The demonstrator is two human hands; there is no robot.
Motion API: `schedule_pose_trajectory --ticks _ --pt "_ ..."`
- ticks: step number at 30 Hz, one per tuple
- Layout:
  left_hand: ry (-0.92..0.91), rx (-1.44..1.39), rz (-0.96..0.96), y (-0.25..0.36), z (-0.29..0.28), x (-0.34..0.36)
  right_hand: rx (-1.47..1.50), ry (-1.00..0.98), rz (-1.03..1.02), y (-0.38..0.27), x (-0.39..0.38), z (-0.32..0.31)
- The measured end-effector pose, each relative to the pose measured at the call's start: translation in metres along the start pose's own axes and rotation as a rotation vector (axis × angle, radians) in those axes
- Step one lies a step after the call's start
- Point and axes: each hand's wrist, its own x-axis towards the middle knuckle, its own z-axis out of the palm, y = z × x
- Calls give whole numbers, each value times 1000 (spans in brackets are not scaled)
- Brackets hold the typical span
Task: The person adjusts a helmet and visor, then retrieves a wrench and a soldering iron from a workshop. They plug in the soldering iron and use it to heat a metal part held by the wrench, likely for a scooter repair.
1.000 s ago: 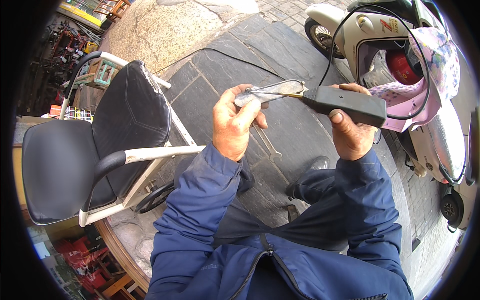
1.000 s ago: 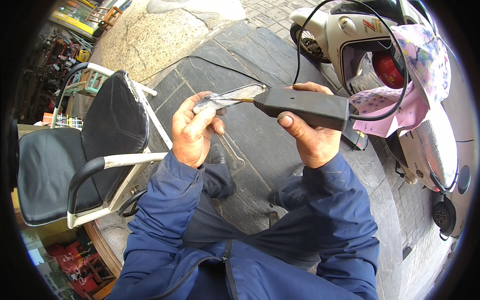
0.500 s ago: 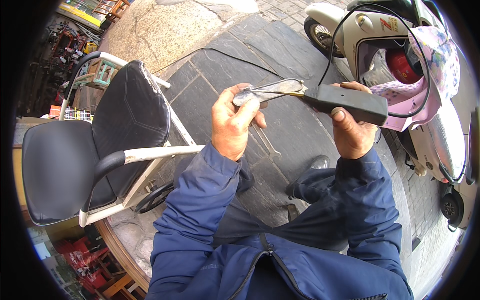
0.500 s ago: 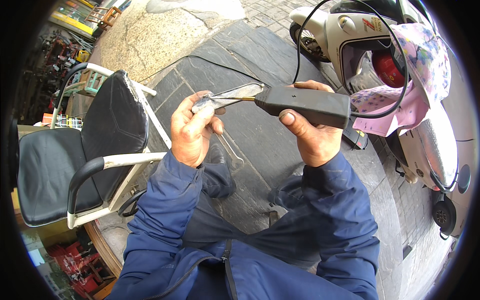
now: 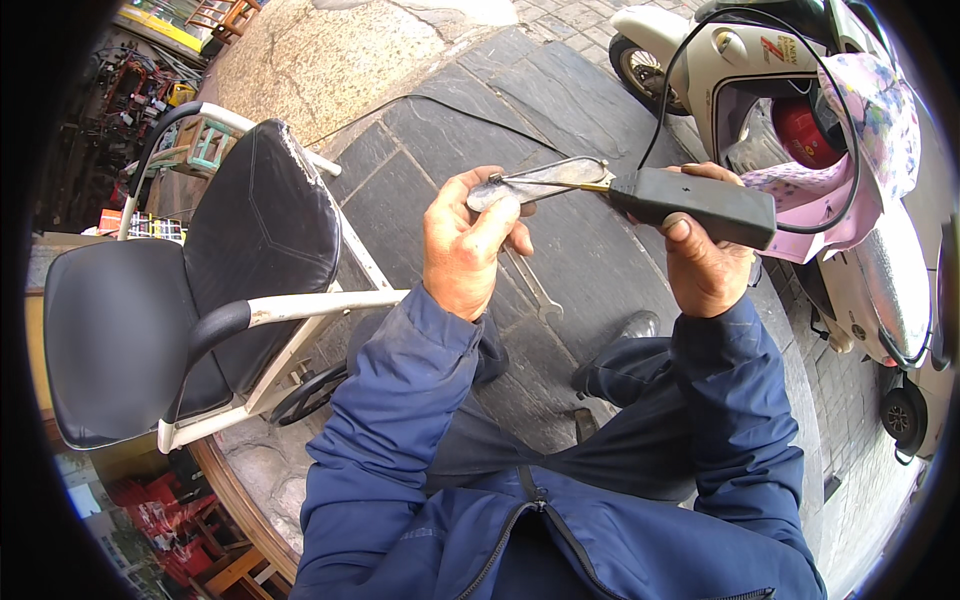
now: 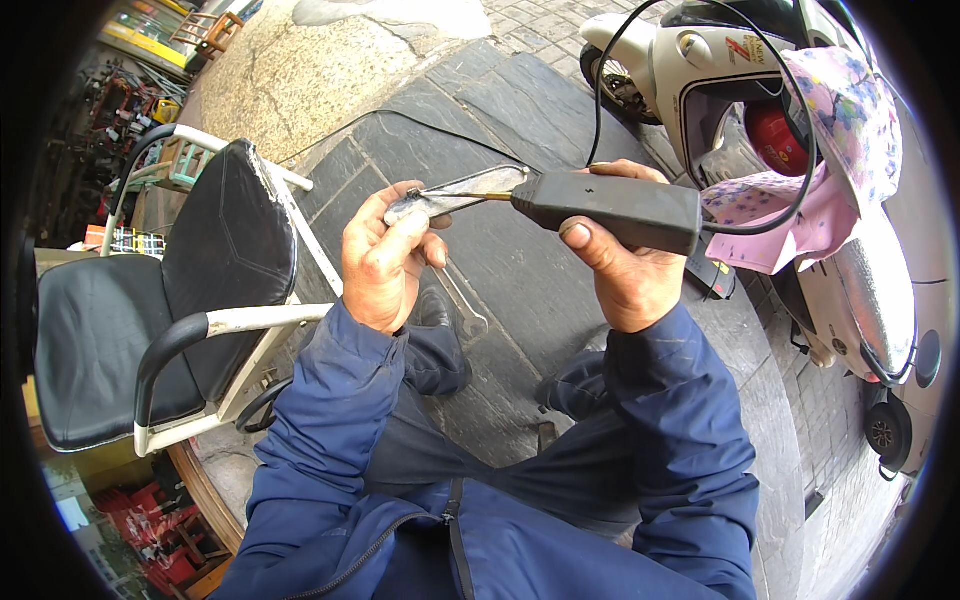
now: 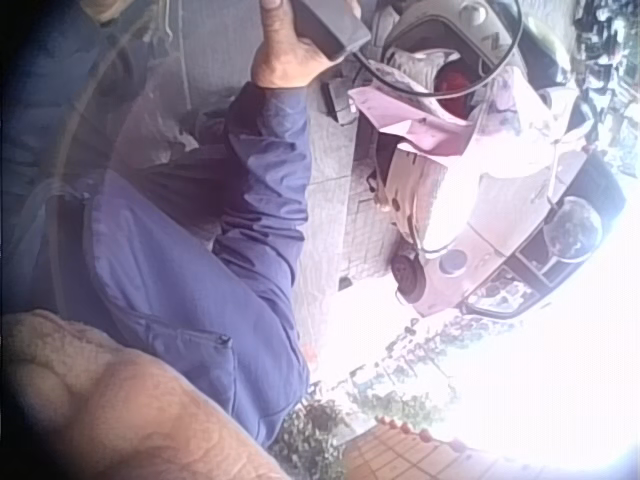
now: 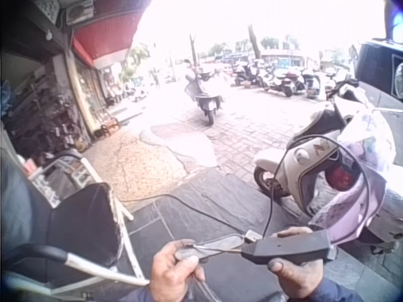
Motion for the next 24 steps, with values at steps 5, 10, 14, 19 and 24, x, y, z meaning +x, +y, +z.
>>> schedule_pose_trajectory --ticks 5,10,14,19,24 --pt "3 1 -7 1 0 -1 -8 0 8 0 0 0" --pt "6 13 -13 0 -1 0 39 -10 4 1 0 0" --pt "11 14 -9 -1 -1 0 82 -27 10 0 1 1" --pt "1 22 -13 0 -1 -1 51 -15 17 1 -1 4" --pt "-7 22 -9 -1 0 0 19 -6 10 1 -1 4"
